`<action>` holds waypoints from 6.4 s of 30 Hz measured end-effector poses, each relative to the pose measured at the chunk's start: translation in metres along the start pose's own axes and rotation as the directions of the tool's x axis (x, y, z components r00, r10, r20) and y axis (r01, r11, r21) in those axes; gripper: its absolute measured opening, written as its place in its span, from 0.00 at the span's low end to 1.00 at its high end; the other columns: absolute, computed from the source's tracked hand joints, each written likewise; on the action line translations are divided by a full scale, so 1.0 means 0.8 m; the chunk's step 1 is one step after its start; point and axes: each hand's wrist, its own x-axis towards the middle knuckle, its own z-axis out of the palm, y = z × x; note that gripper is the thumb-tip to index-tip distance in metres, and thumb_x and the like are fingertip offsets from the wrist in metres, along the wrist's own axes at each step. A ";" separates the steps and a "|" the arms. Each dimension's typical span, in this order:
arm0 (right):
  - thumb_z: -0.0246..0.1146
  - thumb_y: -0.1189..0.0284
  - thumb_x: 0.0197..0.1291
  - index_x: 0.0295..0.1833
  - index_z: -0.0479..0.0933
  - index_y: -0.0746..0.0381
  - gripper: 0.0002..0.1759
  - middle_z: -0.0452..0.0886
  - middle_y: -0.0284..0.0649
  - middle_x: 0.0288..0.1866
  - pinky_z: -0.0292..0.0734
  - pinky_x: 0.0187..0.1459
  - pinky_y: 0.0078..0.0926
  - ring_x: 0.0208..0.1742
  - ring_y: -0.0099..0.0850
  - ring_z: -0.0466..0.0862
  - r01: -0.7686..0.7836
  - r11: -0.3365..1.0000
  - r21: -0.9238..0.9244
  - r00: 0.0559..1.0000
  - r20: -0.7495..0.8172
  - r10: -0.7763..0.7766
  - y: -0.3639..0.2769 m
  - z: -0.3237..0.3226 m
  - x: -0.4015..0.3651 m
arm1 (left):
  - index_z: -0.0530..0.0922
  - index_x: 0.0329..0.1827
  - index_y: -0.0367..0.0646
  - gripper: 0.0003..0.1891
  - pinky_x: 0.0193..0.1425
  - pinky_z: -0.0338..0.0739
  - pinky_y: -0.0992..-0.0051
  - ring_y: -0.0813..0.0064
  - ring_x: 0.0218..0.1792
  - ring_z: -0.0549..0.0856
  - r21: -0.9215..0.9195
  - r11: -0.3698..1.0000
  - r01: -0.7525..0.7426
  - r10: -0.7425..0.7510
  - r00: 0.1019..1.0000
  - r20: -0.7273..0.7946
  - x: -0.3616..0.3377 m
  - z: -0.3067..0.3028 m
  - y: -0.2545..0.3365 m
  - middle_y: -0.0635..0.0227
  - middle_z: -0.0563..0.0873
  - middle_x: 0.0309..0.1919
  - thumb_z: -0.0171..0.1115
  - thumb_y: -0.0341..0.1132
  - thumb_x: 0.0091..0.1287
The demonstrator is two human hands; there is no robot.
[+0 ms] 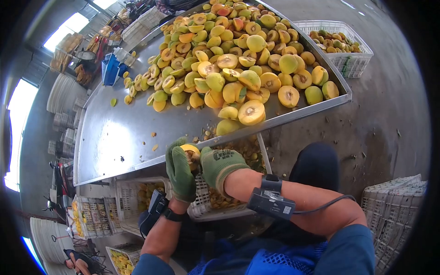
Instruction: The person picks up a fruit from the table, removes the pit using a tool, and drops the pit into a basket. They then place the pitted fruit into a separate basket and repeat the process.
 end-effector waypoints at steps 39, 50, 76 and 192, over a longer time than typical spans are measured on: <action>0.60 0.70 0.66 0.49 0.74 0.63 0.11 0.89 0.52 0.36 0.83 0.40 0.49 0.39 0.51 0.90 0.092 0.990 -0.110 0.970 -0.215 -0.114 -0.001 0.020 -0.006 | 0.72 0.72 0.34 0.22 0.63 0.82 0.67 0.68 0.56 0.84 0.109 0.985 -0.136 0.127 0.988 0.089 0.001 -0.007 0.002 0.60 0.83 0.58 0.61 0.33 0.79; 0.59 0.70 0.67 0.51 0.76 0.65 0.12 0.89 0.55 0.39 0.84 0.43 0.49 0.42 0.52 0.91 0.042 0.998 -0.046 0.994 -0.094 -0.047 -0.001 0.015 0.002 | 0.75 0.70 0.36 0.24 0.63 0.80 0.71 0.72 0.55 0.83 -0.194 0.963 0.188 -0.181 0.982 0.052 0.004 -0.002 -0.012 0.61 0.83 0.58 0.47 0.48 0.86; 0.63 0.63 0.64 0.56 0.82 0.65 0.20 0.88 0.56 0.49 0.82 0.56 0.46 0.54 0.52 0.88 -0.042 0.943 0.330 0.928 0.362 -0.085 0.021 -0.027 0.007 | 0.76 0.68 0.36 0.24 0.60 0.81 0.69 0.72 0.50 0.85 0.032 0.988 -0.152 0.137 0.948 0.287 0.016 -0.020 -0.023 0.60 0.86 0.53 0.44 0.47 0.86; 0.61 0.48 0.67 0.57 0.86 0.58 0.26 0.89 0.50 0.50 0.79 0.61 0.44 0.56 0.51 0.87 0.052 0.996 -0.074 0.931 0.365 -0.022 0.048 -0.095 -0.057 | 0.81 0.62 0.38 0.25 0.41 0.85 0.69 0.68 0.42 0.90 0.321 0.920 -0.225 0.012 0.835 0.549 0.158 0.077 0.007 0.62 0.91 0.45 0.64 0.51 0.74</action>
